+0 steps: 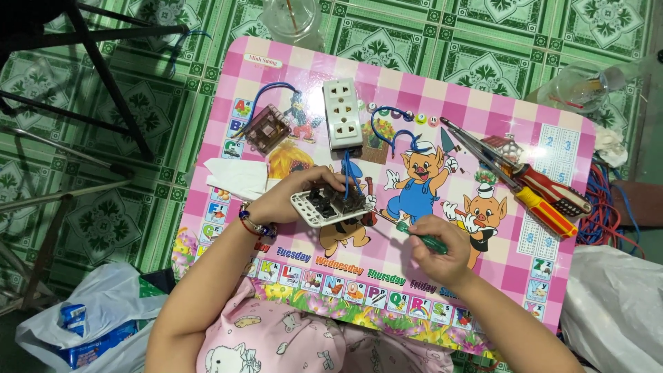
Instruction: Adjusting the internal components of an electrical socket using a screwdriver on a small table.
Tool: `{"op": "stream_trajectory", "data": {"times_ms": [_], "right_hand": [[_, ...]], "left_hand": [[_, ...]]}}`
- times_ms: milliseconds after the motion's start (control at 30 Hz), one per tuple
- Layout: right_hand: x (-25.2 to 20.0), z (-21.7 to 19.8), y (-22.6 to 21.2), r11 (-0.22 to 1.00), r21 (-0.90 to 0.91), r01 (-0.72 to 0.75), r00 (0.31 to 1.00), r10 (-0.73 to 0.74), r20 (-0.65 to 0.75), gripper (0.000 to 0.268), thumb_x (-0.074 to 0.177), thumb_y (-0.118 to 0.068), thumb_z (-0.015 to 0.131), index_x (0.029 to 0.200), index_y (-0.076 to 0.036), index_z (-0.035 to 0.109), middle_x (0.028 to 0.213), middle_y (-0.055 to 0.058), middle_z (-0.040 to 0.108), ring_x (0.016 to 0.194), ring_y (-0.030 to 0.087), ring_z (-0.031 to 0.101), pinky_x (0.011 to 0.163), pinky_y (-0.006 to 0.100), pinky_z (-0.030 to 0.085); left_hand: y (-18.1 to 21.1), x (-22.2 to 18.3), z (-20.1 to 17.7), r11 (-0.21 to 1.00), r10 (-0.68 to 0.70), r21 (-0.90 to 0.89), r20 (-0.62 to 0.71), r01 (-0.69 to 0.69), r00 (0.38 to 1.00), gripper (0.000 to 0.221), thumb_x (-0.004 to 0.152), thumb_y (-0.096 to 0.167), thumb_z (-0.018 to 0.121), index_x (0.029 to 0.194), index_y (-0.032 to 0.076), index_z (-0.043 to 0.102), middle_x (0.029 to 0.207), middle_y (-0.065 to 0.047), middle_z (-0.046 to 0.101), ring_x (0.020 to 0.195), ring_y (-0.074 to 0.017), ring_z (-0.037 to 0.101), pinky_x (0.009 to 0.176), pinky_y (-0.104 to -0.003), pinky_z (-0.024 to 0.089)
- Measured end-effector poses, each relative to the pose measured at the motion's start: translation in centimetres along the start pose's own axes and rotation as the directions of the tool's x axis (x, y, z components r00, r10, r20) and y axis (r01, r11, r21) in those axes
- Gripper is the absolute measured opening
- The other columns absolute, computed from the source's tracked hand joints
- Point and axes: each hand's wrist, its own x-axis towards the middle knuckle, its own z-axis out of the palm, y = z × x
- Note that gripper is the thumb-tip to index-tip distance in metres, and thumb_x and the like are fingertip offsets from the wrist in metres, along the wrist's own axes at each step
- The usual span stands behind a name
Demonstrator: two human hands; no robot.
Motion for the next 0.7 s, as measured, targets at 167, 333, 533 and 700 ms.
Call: {"op": "stream_trajectory", "data": {"times_ms": [167,333,533,700], "right_hand": [[0.6,0.3,-0.6,1.0,0.007,0.004,1.0,-0.004,-0.012,0.007,0.086,-0.007,0.07,0.082,-0.002,0.071,0.059,0.007,0.066,0.036,0.01,0.047,0.036,0.023,0.037],[0.4,0.3,-0.4,1.0,0.011,-0.004,1.0,0.004,-0.02,0.009,0.088,-0.009,0.069,0.083,-0.002,0.072,0.059,0.006,0.067,0.036,0.009,0.048,0.035,0.022,0.037],[0.0,0.3,-0.6,1.0,-0.006,-0.016,1.0,0.016,-0.026,0.008,0.087,-0.008,0.07,0.085,-0.001,0.073,0.056,0.006,0.066,0.035,0.009,0.051,0.035,0.022,0.039],[0.1,0.4,-0.7,1.0,-0.013,-0.02,0.999,0.019,-0.035,0.008,0.087,-0.008,0.07,0.085,0.0,0.073,0.054,0.005,0.065,0.035,0.009,0.052,0.036,0.021,0.04]], "left_hand": [[0.0,0.0,-0.1,1.0,0.0,-0.003,0.007,0.0,1.0,0.042,0.076,-0.01,0.079,0.115,0.001,0.066,0.13,-0.029,0.067,0.119,-0.0394,0.066,0.097,-0.048,0.055],[0.3,0.0,0.1,1.0,0.012,0.009,0.004,-0.012,1.0,0.04,0.077,-0.008,0.079,0.114,0.001,0.067,0.129,-0.029,0.067,0.119,-0.0385,0.066,0.098,-0.048,0.055],[-0.3,0.1,0.1,1.0,0.012,0.005,0.006,-0.012,1.0,0.04,0.076,-0.008,0.081,0.113,0.001,0.067,0.129,-0.028,0.068,0.118,-0.0376,0.067,0.097,-0.047,0.056],[0.3,0.1,0.3,1.0,0.018,0.008,-0.01,-0.018,1.0,0.04,0.077,-0.006,0.08,0.114,0.002,0.068,0.127,-0.029,0.067,0.118,-0.0371,0.065,0.099,-0.048,0.055]]}}
